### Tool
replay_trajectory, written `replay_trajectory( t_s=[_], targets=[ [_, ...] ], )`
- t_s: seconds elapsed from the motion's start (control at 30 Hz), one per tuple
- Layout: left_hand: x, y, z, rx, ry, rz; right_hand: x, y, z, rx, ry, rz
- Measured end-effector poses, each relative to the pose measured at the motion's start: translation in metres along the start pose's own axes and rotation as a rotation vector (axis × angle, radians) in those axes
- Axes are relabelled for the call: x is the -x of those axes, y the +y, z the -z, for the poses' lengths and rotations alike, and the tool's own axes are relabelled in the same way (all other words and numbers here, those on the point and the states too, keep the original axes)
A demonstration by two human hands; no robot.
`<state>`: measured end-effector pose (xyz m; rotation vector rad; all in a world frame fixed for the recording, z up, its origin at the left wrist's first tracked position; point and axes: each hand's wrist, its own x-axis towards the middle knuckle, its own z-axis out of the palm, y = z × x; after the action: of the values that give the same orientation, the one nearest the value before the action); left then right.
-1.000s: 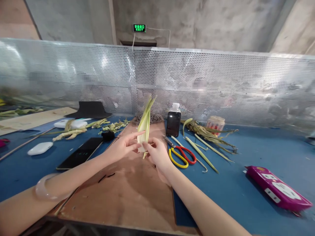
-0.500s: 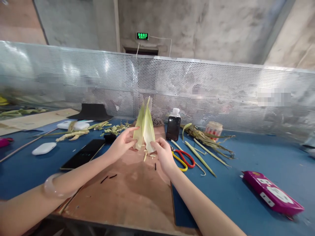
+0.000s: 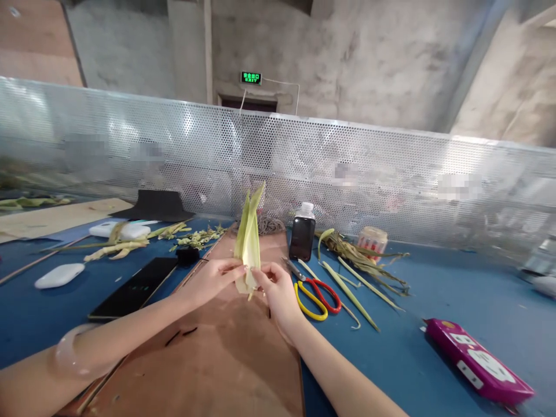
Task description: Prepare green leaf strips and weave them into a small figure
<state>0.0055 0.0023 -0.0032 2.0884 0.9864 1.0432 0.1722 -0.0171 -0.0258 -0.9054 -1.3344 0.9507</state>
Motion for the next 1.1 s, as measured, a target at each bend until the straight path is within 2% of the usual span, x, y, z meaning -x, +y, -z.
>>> replay_trajectory(
  t_s=[0.3, 0.47, 0.73, 0.87, 1.0, 1.1],
  targets=[
    [-0.008, -0.012, -0.002, 0.076, 0.043, 0.037, 0.001, 0.004, 0.003, 0.079, 0.06, 0.04],
    [-0.005, -0.014, -0.004, 0.024, -0.005, 0.017, 0.003, -0.004, 0.007, 0.02, 0.139, 0.044],
    [0.004, 0.0, -0.02, 0.078, -0.03, 0.027, 0.004, -0.007, 0.009, 0.006, 0.067, -0.023],
    [0.005, 0.008, -0.02, -0.027, 0.068, 0.041, 0.002, -0.004, 0.009, 0.041, 0.087, -0.009],
    [0.002, 0.004, -0.015, -0.169, 0.186, 0.041, 0.001, -0.005, 0.012, 0.118, 0.126, 0.004],
    [0.001, 0.001, -0.013, -0.117, 0.177, 0.039, 0.003, -0.006, 0.011, 0.138, 0.126, 0.014]
  ],
)
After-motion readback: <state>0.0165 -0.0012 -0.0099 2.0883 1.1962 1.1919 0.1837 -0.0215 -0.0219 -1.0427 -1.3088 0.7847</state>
